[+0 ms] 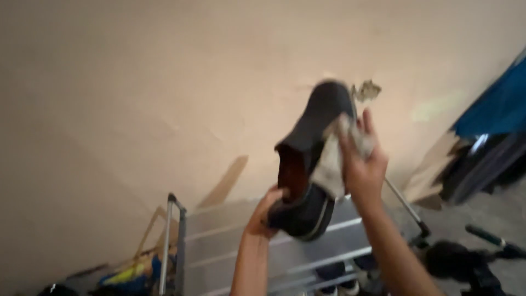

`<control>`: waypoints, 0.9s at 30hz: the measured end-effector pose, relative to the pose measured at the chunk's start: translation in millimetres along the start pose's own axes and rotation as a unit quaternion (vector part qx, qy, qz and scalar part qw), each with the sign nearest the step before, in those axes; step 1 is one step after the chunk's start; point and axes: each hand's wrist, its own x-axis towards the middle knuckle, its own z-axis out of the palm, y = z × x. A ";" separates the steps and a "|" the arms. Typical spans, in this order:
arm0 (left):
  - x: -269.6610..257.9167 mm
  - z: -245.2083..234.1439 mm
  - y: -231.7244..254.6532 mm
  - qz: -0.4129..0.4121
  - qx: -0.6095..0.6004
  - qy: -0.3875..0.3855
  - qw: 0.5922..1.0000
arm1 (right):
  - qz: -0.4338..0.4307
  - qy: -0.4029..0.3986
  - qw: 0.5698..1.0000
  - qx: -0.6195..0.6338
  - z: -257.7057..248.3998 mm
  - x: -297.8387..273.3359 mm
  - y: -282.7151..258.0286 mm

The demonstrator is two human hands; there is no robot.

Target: The person wipes a black and white sneaker with a cloth, then wipes a black loafer-style shoe with the same cloth. The shoes are handled one at a time and rotated to clean different surfaces.

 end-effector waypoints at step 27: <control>-32.2 86.7 24.9 -0.025 -0.136 0.022 0.990 | 0.146 0.001 0.976 0.162 -16.2 -33.3 21.3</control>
